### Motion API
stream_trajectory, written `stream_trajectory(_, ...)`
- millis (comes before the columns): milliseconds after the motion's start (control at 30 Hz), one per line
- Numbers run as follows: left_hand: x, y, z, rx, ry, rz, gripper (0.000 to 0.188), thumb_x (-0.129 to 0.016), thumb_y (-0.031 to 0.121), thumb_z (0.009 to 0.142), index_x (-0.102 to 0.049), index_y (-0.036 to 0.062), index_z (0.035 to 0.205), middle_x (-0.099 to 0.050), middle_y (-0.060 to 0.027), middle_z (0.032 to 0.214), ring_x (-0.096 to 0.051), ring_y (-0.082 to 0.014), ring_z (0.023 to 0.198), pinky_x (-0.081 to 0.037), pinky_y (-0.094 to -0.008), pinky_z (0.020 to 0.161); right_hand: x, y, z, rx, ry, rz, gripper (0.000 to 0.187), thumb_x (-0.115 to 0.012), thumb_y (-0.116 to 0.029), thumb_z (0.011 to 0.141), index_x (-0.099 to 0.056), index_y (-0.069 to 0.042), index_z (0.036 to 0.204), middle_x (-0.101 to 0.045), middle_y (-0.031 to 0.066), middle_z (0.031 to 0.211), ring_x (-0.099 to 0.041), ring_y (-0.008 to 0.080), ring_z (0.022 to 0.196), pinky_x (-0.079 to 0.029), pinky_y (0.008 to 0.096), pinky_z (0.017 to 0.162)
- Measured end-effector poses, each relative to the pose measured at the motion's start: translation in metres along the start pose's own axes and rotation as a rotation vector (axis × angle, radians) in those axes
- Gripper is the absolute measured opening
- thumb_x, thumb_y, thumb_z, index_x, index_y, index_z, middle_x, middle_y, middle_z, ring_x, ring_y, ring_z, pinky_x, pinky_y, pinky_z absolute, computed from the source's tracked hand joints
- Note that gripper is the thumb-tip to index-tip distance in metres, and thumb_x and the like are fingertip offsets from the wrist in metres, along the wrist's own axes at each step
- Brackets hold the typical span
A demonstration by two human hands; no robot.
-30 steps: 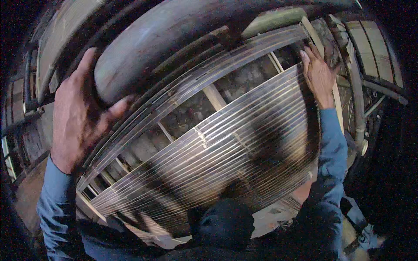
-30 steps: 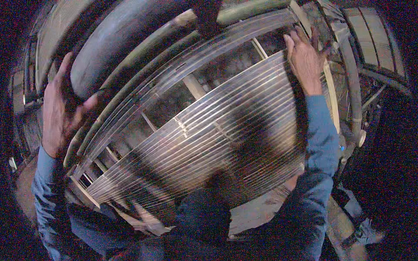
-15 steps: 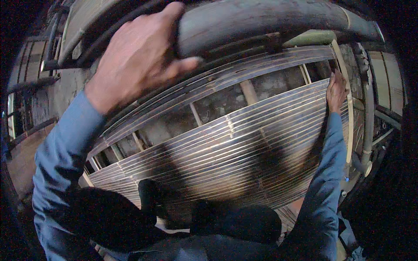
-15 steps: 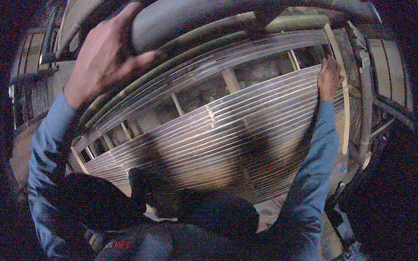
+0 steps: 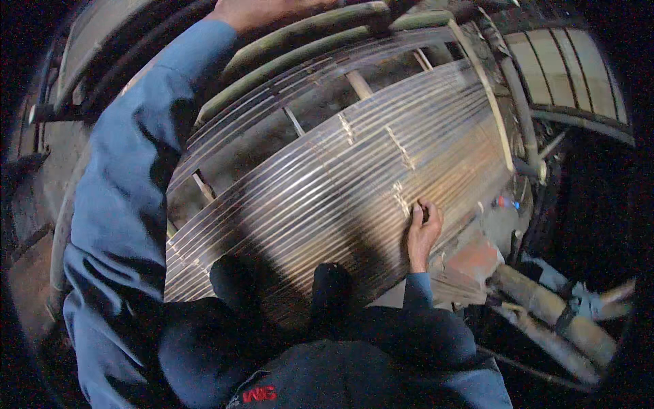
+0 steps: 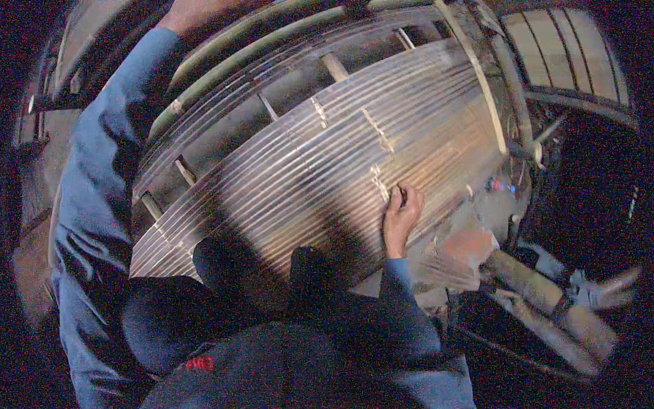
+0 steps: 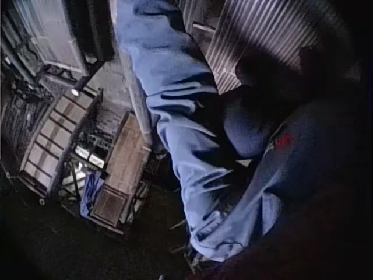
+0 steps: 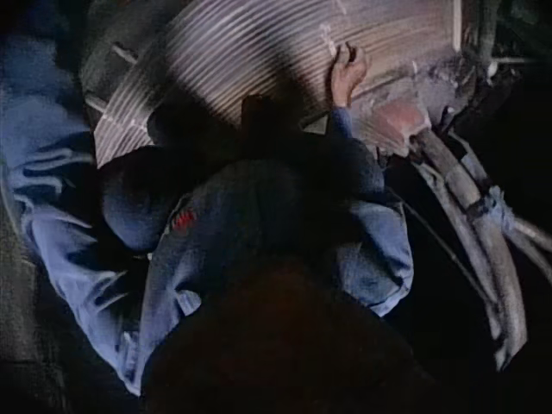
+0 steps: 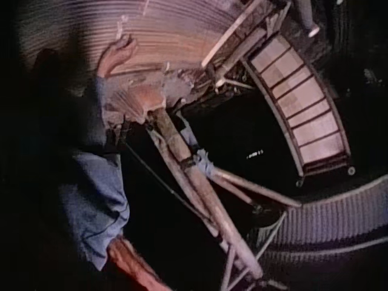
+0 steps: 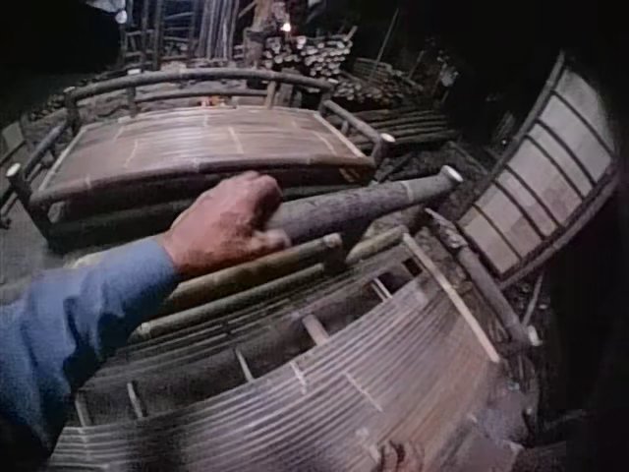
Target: The person weaves thin bamboo strips into a mat by hand, threading a long cord through pre-arranged vertical bamboo slats.
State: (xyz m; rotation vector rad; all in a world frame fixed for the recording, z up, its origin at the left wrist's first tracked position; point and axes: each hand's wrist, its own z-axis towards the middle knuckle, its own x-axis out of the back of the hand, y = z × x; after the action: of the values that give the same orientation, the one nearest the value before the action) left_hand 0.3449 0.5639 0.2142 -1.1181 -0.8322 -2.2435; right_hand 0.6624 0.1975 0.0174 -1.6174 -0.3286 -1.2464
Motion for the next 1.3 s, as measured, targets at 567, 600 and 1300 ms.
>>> stream_trajectory(567,-0.081,0.132,-0.332,0.201,-0.345,-0.645,0.026,-0.066,0.005,0.085,-0.063,0.0029,0.111,-0.062,-0.0182,0.117,-0.058,-0.039,0.112,-0.046,-0.048,0.099,0.069,0.103,-0.058,0.135,0.036,-0.253,0.011,-0.069,-0.01,0.089,-0.066,0.0,0.09,-0.069,0.0135,0.099,-0.062,0.0362,0.098,-0.048,0.0438,0.091)
stream_trajectory(600,-0.087,0.135,-0.319,0.194,-0.323,-0.638,0.029,-0.067,0.005,0.086,-0.063,0.0031,0.114,-0.061,-0.0187,0.12,-0.058,-0.0392,0.114,-0.046,-0.0479,0.1,0.078,0.108,-0.053,0.091,-0.015,-0.202,0.011,-0.068,-0.01,0.09,-0.066,0.001,0.091,-0.068,0.0139,0.096,-0.062,0.0359,0.094,-0.048,0.0433,0.089)
stream_trajectory(1300,-0.187,0.139,-0.221,0.179,-0.05,-0.883,0.027,-0.072,0.031,0.091,-0.069,0.0051,0.09,-0.067,-0.016,0.09,-0.061,-0.0357,0.095,-0.043,-0.0496,0.091,0.219,0.052,0.02,-0.244,-0.367,0.97,0.017,-0.064,-0.022,0.096,-0.065,-0.005,0.096,-0.064,0.0053,0.089,-0.052,0.0089,0.07,-0.041,0.0241,0.062)
